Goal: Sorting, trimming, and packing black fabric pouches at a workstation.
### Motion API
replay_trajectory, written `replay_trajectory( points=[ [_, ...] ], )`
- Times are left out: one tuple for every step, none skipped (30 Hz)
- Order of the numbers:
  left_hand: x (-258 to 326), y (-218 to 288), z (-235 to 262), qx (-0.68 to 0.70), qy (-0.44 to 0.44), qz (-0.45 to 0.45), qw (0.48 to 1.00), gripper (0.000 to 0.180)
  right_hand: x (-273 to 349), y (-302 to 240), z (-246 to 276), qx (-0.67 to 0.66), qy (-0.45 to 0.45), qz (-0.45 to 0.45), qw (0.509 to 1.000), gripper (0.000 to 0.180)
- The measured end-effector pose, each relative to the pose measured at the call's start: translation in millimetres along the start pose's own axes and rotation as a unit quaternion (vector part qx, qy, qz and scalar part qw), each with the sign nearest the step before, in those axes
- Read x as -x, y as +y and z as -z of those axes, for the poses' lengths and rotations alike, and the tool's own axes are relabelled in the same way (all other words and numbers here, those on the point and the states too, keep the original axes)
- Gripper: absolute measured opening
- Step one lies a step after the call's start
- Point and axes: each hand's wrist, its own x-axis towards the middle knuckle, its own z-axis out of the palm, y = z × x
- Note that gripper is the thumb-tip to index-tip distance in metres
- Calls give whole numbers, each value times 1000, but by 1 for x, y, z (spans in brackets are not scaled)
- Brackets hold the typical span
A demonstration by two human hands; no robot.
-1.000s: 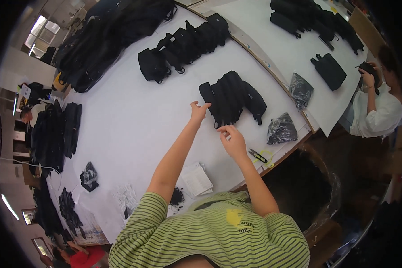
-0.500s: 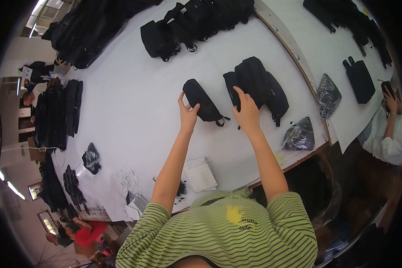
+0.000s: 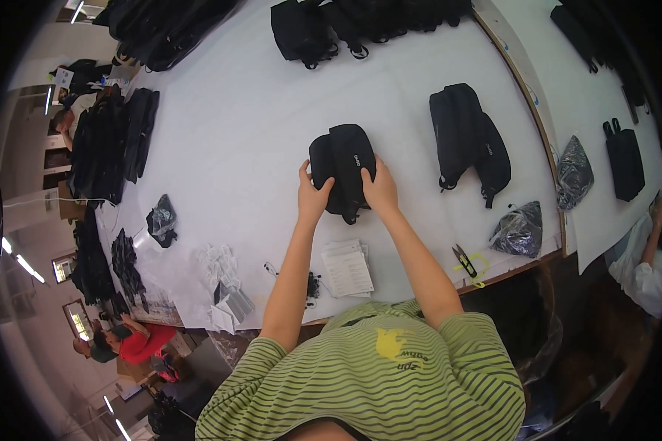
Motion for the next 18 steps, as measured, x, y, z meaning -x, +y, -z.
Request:
replay_trajectory(
  points=[
    [1,-1,1,-18,9,-30,999,70,2,-1,-3,-17,-9,-15,1000,39],
    [1,-1,3,-17,10,-28,999,70,-1,-3,-3,-16,-11,-14,1000,39],
    [1,4,3,-23,49,-46,997,69,-4,-4,0,-236,-73,-122,961,36],
    [3,9,4,-30,89,-64,994,68,-6,-5,3,-441,-128,-222,860,34],
    [6,12,5,-28,88,-61,994,68,-4,-5,7,-438,-129,-224,861,34],
    [7,13,6,-45,76,-59,994,67,-3,-6,11,-525,-152,-263,795,33],
    [8,14,7,-62,63,-57,994,66,-3,-6,13,-605,-173,-298,718,32],
    [5,11,3,-61,64,-56,994,66,-6,-8,12,-603,-174,-298,719,32],
    [2,7,-2,-22,59,-74,995,66,-8,-12,9,-476,-234,-290,797,33],
    [-1,3,-5,17,52,-92,994,67,-8,-16,6,-336,-288,-273,854,34],
    [-2,-3,-7,57,30,-87,994,74,-5,-19,3,-154,-271,-179,933,40],
    [-1,-6,-8,56,32,-85,994,74,-3,-26,3,-154,-274,-179,932,40],
    [0,-8,-9,45,30,-87,995,78,0,-33,5,-60,-228,-126,964,42],
    [1,-11,-11,34,28,-88,995,83,4,-38,7,35,-178,-71,981,46],
    [2,-10,-14,34,27,-89,995,83,8,-38,7,34,-177,-71,981,46],
    [3,-9,-16,47,21,-95,994,87,12,-36,5,44,-127,0,991,49],
    [3,-9,-18,60,16,-100,993,92,15,-35,4,52,-76,70,993,53],
    [4,-7,-20,59,13,-101,993,92,14,-31,1,53,-73,68,994,53]
  ],
)
